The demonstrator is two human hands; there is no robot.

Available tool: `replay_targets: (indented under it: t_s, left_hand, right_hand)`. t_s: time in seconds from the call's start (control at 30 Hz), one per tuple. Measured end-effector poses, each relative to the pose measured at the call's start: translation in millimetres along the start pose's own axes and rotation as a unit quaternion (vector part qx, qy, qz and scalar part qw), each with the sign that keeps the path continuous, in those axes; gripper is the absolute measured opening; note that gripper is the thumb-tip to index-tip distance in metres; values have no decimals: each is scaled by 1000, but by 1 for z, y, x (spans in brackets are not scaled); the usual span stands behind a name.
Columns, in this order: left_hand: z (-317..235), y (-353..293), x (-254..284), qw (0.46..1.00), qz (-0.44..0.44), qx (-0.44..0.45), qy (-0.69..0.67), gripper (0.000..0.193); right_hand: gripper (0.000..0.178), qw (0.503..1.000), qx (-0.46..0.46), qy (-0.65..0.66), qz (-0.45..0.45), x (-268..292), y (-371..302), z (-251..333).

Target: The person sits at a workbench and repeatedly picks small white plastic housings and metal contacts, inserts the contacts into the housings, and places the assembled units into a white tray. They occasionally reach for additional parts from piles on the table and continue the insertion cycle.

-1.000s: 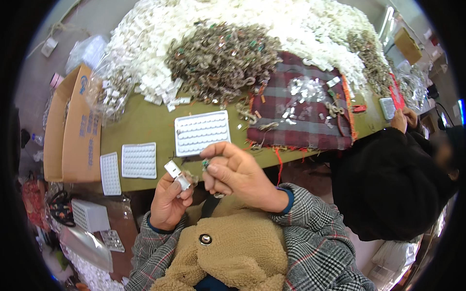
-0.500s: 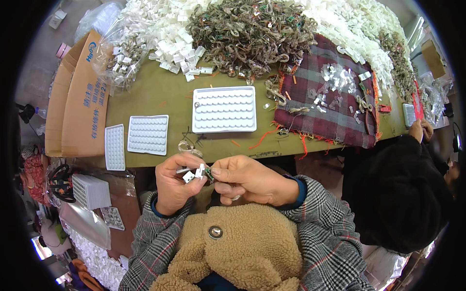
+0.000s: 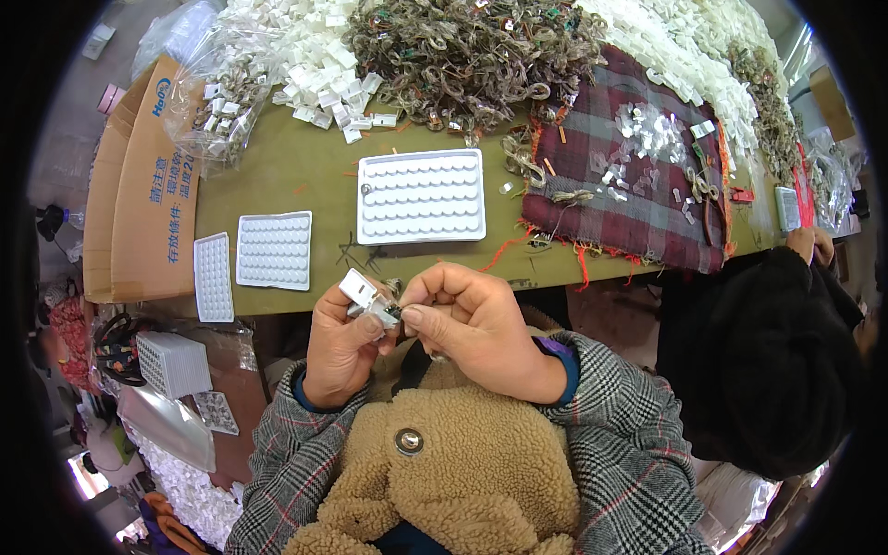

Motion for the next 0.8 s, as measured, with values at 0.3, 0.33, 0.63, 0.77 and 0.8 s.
replay_targets:
  t_s: [0.3, 0.33, 0.63, 0.77, 0.8]
  left_hand:
    - [1, -11, 3, 999, -9, -22, 22, 18]
    - [0, -12, 1, 999, 0, -31, 37, 22]
    - [2, -14, 2, 1000, 13, -27, 0, 18]
    - [1, -13, 4, 999, 6, -33, 4, 17]
    - [2, -13, 5, 1000, 3, -27, -6, 17]
  right_hand:
    - [11, 993, -11, -120, -7, -7, -7, -6]
    - [12, 993, -41, -111, 5, -7, -8, -11]
    - [13, 995, -68, -70, -4, -9, -7, -17]
    - [14, 964, 83, -249, -35, -8, -6, 2]
    - [17, 924, 218, -313, -16, -19, -12, 20]
Point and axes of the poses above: each hand's wrist, its own y-axis towards the middle knuckle, its own x-axis out of the back of the hand, z = x × y, the point moved 10 cm from there along y, towards the middle knuckle, and after that the axes turned 14 degrees about -z, right-handed, at the moved point
